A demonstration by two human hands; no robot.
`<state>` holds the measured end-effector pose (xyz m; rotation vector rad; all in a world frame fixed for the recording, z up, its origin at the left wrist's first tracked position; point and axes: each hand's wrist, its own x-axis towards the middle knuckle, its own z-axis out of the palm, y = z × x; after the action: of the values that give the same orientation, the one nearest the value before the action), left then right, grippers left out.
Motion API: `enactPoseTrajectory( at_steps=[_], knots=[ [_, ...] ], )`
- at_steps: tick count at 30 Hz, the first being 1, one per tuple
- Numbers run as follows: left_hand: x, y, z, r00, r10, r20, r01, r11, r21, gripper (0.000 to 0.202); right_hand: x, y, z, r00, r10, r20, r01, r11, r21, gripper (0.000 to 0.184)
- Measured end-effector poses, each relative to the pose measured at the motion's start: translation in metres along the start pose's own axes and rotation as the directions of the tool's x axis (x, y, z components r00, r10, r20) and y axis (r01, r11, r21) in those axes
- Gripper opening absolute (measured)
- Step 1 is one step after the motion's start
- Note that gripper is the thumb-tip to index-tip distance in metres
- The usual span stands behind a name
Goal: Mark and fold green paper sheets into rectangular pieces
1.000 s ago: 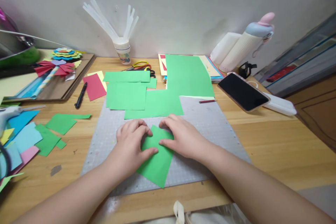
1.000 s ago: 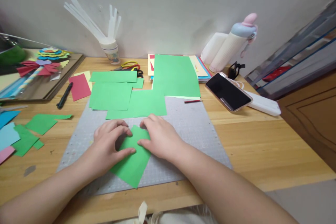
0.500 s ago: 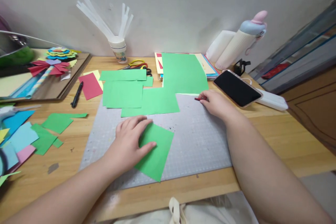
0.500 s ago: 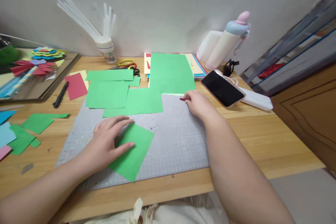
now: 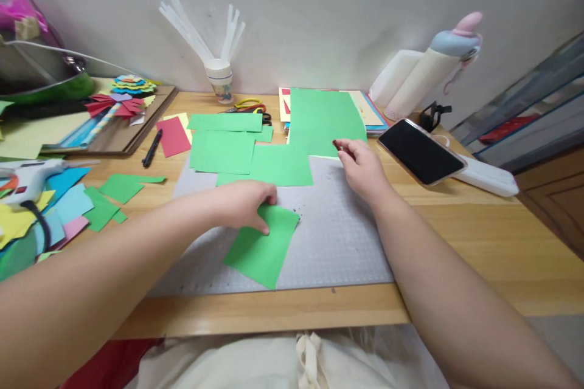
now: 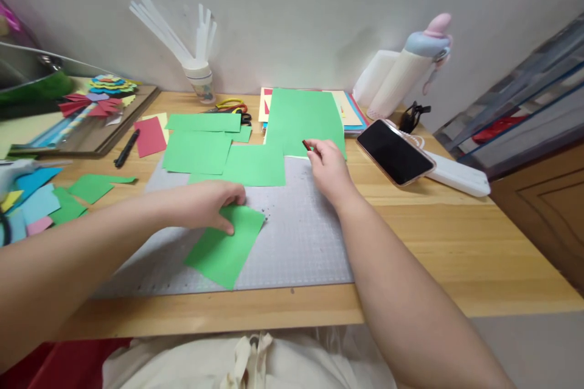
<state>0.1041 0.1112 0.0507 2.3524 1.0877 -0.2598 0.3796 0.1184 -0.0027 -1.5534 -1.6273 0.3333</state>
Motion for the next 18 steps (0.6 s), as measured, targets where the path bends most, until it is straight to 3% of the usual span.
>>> enactPoseTrajectory(
  at_steps=[6,12,13,15,18],
  knots=[
    [-0.019,-0.007,0.003,0.996,-0.082,-0.044,0.078,0.992,-0.095,0.021,-0.003,-0.008,0.003,0.999,0.028,0.028,-0.033,0.978,0.204,0.015],
    [-0.07,-0.016,0.019,0.976,-0.21,-0.064,0.171,0.907,-0.384,0.032,-0.01,-0.032,0.01,0.979,0.12,0.164,-0.185,0.864,0.468,0.029],
    [-0.079,-0.015,0.023,0.974,-0.221,-0.059,0.164,0.855,-0.493,0.034,-0.013,-0.039,0.012,0.973,0.133,0.19,-0.213,0.837,0.505,0.032],
    [-0.095,-0.012,0.032,0.963,-0.267,-0.033,0.149,0.632,-0.761,0.035,-0.02,-0.053,0.018,0.956,0.15,0.251,-0.271,0.778,0.566,0.037],
    [-0.113,-0.008,0.04,0.946,-0.323,0.043,0.159,0.345,-0.925,0.036,-0.034,-0.075,0.027,0.918,0.146,0.369,-0.361,0.694,0.624,0.036]
  ],
)
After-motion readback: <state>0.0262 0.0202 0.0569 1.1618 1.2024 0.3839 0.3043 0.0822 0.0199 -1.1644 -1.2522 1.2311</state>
